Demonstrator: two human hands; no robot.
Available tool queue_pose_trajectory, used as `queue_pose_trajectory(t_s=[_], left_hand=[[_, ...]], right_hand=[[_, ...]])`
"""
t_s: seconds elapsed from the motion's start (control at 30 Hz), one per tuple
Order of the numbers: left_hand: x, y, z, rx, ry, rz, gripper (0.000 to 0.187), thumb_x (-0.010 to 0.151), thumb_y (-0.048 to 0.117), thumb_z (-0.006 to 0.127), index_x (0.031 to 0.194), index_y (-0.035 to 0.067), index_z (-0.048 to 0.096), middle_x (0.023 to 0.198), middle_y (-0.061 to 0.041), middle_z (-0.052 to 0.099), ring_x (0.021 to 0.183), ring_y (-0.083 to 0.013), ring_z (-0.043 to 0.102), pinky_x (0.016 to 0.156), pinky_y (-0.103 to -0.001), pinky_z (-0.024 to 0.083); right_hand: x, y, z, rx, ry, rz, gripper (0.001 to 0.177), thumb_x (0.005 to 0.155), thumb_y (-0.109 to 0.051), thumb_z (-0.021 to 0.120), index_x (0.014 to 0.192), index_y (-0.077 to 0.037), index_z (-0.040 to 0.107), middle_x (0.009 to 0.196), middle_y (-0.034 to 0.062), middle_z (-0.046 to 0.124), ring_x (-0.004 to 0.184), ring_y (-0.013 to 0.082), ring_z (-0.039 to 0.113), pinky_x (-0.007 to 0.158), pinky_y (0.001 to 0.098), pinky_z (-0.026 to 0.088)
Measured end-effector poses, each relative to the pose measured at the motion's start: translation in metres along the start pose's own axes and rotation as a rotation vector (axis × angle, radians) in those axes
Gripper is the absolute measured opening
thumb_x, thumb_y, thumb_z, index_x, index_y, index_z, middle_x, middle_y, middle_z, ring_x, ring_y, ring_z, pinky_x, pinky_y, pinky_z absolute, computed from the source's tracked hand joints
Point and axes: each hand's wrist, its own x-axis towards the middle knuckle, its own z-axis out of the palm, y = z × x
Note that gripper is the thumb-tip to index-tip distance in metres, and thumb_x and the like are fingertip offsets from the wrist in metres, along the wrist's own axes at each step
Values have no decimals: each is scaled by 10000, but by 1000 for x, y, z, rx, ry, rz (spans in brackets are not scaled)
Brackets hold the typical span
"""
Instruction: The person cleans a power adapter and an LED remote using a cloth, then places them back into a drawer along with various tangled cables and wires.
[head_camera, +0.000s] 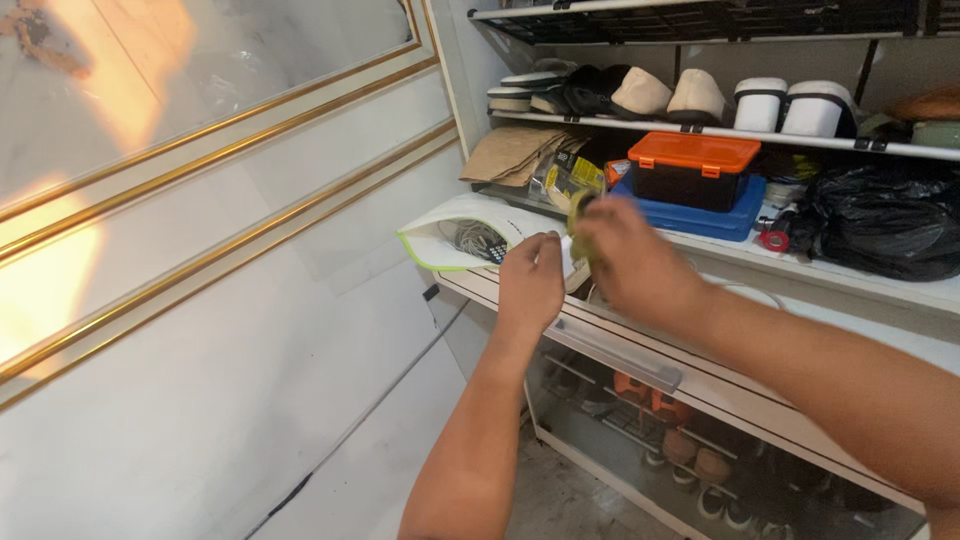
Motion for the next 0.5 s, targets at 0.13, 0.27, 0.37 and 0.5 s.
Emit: queue_pose_trajectory(t_s=[0.13, 0.27, 0.37, 0.5], left_hand=[[1, -3, -2, 14, 1, 47, 359, 993, 263, 528, 905, -57, 665, 723, -239, 647, 662, -366, 604, 706, -419, 514], [0, -10, 0, 38, -17, 100, 347, 995, 253, 522, 920, -49, 676, 766, -224, 650, 698, -309, 617, 711, -398, 509], [0, -15, 0, -50, -30, 71, 338, 987, 236, 508, 907, -52, 667, 723, -223, 632, 683, -293, 608, 682, -399, 499], [4, -12, 2, -38, 7, 66, 325, 969, 207, 485, 861, -49, 651, 686, -191, 610, 615, -258, 574, 656, -387, 482]], right_hand=[[-6, 10, -5, -6, -31, -49, 450, 650, 78, 701, 1080, -52, 672, 1105, 156, 614, 1070, 379, 620, 888, 431, 518], [-3, 14, -5, -52, -117, -146, 404, 648, 49, 729, 1035, -49, 665, 1024, 134, 615, 1004, 358, 615, 864, 459, 515], [-2, 16, -5, -112, -30, -45, 370, 685, 48, 722, 1039, -42, 661, 1059, 134, 618, 1000, 339, 619, 869, 450, 519], [-6, 15, -1, -12, -16, -74, 464, 658, 76, 701, 1105, -47, 681, 1020, 147, 601, 962, 350, 612, 813, 440, 515]])
